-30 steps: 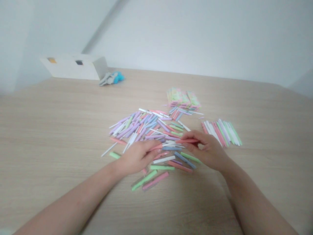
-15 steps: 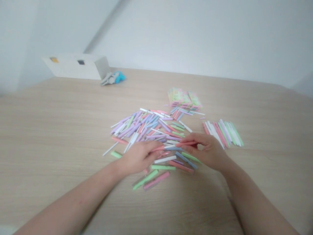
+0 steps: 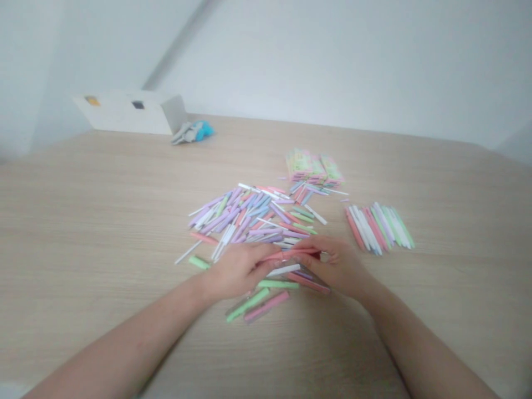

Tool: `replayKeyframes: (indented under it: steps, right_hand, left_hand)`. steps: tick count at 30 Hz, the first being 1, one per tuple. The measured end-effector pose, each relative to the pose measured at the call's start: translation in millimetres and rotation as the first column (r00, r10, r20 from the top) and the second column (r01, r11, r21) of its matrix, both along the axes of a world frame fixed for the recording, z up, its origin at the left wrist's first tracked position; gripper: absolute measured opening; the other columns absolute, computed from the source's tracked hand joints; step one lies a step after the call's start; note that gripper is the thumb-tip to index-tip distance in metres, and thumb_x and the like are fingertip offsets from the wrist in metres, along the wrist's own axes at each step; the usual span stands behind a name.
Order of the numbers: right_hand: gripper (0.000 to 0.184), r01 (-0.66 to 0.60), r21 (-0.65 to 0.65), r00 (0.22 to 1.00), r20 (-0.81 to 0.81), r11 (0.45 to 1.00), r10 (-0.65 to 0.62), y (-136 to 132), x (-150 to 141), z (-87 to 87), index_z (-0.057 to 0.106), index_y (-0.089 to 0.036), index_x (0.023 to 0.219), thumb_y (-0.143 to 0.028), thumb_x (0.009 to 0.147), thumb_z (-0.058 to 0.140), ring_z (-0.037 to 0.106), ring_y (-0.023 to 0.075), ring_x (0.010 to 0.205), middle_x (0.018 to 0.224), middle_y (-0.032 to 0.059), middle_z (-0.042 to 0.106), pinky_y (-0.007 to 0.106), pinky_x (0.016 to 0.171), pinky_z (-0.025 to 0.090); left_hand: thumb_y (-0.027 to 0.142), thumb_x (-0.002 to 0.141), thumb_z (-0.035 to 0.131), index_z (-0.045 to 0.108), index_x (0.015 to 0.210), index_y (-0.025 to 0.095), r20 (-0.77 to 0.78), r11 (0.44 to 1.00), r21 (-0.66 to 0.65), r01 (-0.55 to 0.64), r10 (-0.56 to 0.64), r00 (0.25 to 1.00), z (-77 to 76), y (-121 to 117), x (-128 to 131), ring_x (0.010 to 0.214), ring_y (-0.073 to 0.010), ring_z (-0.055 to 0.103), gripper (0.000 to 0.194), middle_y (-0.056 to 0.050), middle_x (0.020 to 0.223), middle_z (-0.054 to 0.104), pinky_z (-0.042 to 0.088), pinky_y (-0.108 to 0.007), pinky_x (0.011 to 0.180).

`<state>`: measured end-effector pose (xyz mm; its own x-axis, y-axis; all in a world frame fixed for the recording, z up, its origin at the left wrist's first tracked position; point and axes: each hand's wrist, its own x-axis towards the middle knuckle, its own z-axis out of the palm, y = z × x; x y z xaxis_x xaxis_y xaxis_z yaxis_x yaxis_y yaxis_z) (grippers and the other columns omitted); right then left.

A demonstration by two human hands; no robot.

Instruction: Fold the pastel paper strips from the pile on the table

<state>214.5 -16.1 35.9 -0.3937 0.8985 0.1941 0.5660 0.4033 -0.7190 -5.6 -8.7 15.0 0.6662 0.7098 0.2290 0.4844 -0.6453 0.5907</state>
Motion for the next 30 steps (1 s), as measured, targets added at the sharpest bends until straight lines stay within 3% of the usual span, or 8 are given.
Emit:
replayKeyframes:
  steps: [11, 18, 25, 30]
  right_hand:
    - [0.018, -0.014, -0.063, 1.000, -0.025, 0.998, 0.012, 0, -2, -3.5, 0.071, -0.018, 0.088, -0.031, 0.082, 0.059, 0.060, 0.0139, 0.066, 0.076, 0.0031, 0.069, 0.022, 0.056, 0.046]
    - [0.023, 0.022, -0.196, 0.995, -0.088, 0.980, -0.040, -5, -9, -3.2, 0.070, -0.018, 0.084, -0.037, 0.082, 0.057, 0.059, 0.0130, 0.064, 0.074, 0.0026, 0.067, 0.022, 0.054, 0.049]
    - [0.028, 0.015, -0.381, 0.982, -0.168, 0.924, -0.085, -6, -10, -5.3, 0.069, -0.017, 0.086, -0.043, 0.081, 0.058, 0.055, 0.0119, 0.060, 0.073, 0.0022, 0.062, 0.020, 0.049, 0.049]
    - [0.028, -0.007, -0.510, 0.957, -0.253, 0.860, -0.142, -6, -12, -10.5, 0.065, -0.018, 0.080, -0.045, 0.080, 0.057, 0.050, 0.0094, 0.055, 0.063, -0.0031, 0.050, 0.022, 0.053, 0.052]
  left_hand:
    - [0.034, 0.095, 0.036, 0.056, 0.112, 0.023, -0.069, 0.999, 0.050, -0.010, 0.013, 0.998, -2.9, 0, 0, 0.082, -0.0165, 0.061, 0.029, -0.003, 0.091, 0.066, 0.043, -0.026, 0.071]
    - [0.034, 0.096, 0.035, 0.057, 0.108, 0.021, -0.086, 0.998, 0.058, -0.015, 0.020, 0.996, -2.2, -2, 1, 0.082, -0.0164, 0.062, 0.029, -0.003, 0.089, 0.066, 0.044, -0.026, 0.071]
    - [0.035, 0.096, 0.034, 0.058, 0.110, 0.021, -0.131, 0.995, 0.090, -0.042, 0.054, 0.990, -4.3, -1, 0, 0.084, -0.0171, 0.063, 0.031, -0.004, 0.092, 0.067, 0.046, -0.027, 0.073]
    - [0.035, 0.096, 0.034, 0.058, 0.110, 0.021, -0.128, 0.991, 0.131, -0.040, 0.057, 0.990, -3.6, -2, 0, 0.083, -0.0172, 0.063, 0.032, -0.005, 0.091, 0.067, 0.047, -0.027, 0.072]
